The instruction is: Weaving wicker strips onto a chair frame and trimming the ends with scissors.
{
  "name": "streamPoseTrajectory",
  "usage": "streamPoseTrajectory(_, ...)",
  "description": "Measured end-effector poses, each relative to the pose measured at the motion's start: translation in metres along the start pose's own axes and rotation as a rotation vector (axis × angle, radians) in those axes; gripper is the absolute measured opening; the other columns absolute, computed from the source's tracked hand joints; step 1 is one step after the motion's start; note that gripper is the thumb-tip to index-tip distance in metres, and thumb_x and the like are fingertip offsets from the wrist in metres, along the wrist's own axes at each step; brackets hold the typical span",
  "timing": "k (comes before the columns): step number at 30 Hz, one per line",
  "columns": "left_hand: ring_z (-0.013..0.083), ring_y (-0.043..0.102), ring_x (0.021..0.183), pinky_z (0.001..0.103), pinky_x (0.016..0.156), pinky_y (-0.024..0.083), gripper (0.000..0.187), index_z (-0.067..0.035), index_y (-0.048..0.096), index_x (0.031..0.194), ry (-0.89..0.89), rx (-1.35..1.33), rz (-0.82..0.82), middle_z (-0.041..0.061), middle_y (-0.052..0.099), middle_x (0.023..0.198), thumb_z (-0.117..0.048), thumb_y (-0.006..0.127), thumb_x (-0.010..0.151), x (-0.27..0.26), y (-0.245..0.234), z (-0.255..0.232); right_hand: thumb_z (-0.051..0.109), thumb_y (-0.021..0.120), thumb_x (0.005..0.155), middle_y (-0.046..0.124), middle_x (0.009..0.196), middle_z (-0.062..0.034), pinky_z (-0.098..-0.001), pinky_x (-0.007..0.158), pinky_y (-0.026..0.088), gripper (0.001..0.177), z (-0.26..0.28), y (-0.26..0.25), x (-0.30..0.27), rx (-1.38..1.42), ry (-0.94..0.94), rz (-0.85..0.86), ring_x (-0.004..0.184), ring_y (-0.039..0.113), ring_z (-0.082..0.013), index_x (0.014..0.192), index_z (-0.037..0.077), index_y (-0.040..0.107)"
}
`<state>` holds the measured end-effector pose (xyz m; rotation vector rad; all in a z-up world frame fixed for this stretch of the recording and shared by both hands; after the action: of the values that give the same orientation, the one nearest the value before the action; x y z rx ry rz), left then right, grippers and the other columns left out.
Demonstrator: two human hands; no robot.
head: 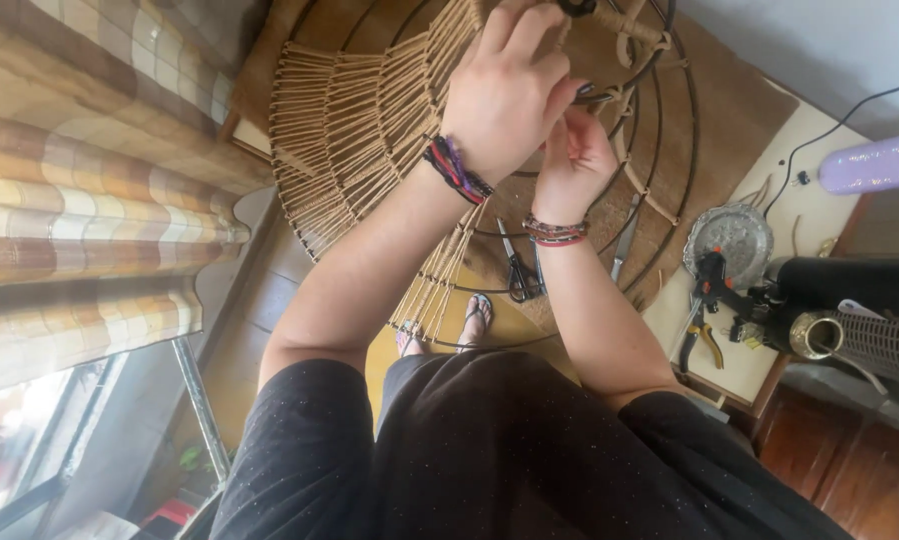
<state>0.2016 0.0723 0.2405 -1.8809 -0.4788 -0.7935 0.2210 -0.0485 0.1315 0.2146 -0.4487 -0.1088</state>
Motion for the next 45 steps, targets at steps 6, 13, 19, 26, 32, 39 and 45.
streamPoseTrajectory(6,0.0322,0.063,0.101,0.045,0.081,0.053,0.02,-0.011,0.074,0.067,-0.031,-0.274,0.034,0.011,0.068,0.118,-0.017,0.083,0.083,0.012,0.038,0.019,-0.002,0.068,0.096,0.068,0.069,-0.0079,-0.027,0.057,0.05,0.013,0.023,0.006,0.005,-0.182,-0.157,0.161,0.061,0.064,-0.0151,0.084,0.003,0.065)
streamPoseTrajectory(13,0.0257,0.062,0.107,0.04,0.09,0.045,0.023,-0.012,0.072,0.071,-0.043,-0.512,-0.035,0.003,0.065,0.119,-0.006,0.071,0.093,0.004,0.016,0.024,-0.003,0.064,0.096,0.075,0.092,-0.0105,-0.0302,0.06,0.054,0.016,0.084,-0.021,0.028,-0.687,-0.519,0.385,0.073,0.072,-0.0218,0.108,0.002,0.073)
streamPoseTrajectory(19,0.0195,0.059,0.101,0.037,0.089,0.039,0.021,-0.017,0.072,0.075,-0.07,-0.603,-0.079,-0.002,0.067,0.106,-0.013,0.068,0.095,-0.001,-0.015,0.008,0.025,0.039,0.113,0.07,0.106,-0.0137,-0.04,0.084,0.037,0.04,0.089,-0.012,0.054,-0.744,-0.817,0.52,0.095,0.059,-0.0283,0.102,0.0,0.068)
streamPoseTrajectory(26,0.0271,0.059,0.104,0.047,0.109,0.047,0.047,-0.007,0.057,0.076,-0.217,-1.148,-0.08,0.006,0.052,0.094,-0.034,0.04,0.11,-0.117,-0.004,-0.017,0.009,0.055,0.112,0.071,0.107,-0.0087,-0.0409,0.086,0.04,0.025,0.086,-0.018,0.064,-0.742,-0.76,0.599,0.099,0.048,-0.0315,0.101,0.002,0.076)
streamPoseTrajectory(32,0.0086,0.053,0.06,0.024,0.054,0.045,0.016,-0.008,0.054,0.108,-0.417,-0.953,-0.04,0.009,0.058,0.113,0.0,0.061,0.096,-0.139,-0.006,-0.023,0.019,0.049,0.117,0.073,0.106,-0.0115,-0.0416,0.087,0.041,0.036,0.09,-0.018,0.064,-0.716,-0.777,0.657,0.096,0.052,-0.0326,0.101,0.0,0.076)
streamPoseTrajectory(39,0.0026,0.031,0.046,0.022,0.034,0.028,0.068,-0.022,0.037,0.159,-0.275,0.001,0.099,-0.004,0.057,0.079,0.009,0.058,0.102,-0.159,0.044,-0.033,0.018,0.058,0.116,0.077,0.106,-0.0084,-0.0412,0.086,0.04,0.03,0.075,-0.029,0.076,-0.807,-0.828,0.725,0.1,0.053,-0.0305,0.103,0.003,0.08)
streamPoseTrajectory(45,0.0004,0.03,0.042,0.019,0.034,0.028,0.052,0.0,0.045,0.152,-0.228,0.611,0.419,-0.008,0.048,0.065,-0.028,0.052,0.108,-0.115,0.066,-0.066,0.009,0.065,0.12,0.079,0.111,-0.0092,-0.0437,0.095,0.044,0.024,0.082,-0.023,0.113,-0.757,-0.738,1.094,0.107,0.062,-0.0292,0.106,0.006,0.083)
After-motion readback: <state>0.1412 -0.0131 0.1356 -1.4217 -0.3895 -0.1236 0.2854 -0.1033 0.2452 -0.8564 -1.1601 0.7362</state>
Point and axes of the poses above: each hand's wrist, its own x-axis towards the middle knuckle, its own y-axis out of the palm, z = x × y, the point moved 4 cm from there along x, towards the middle knuckle
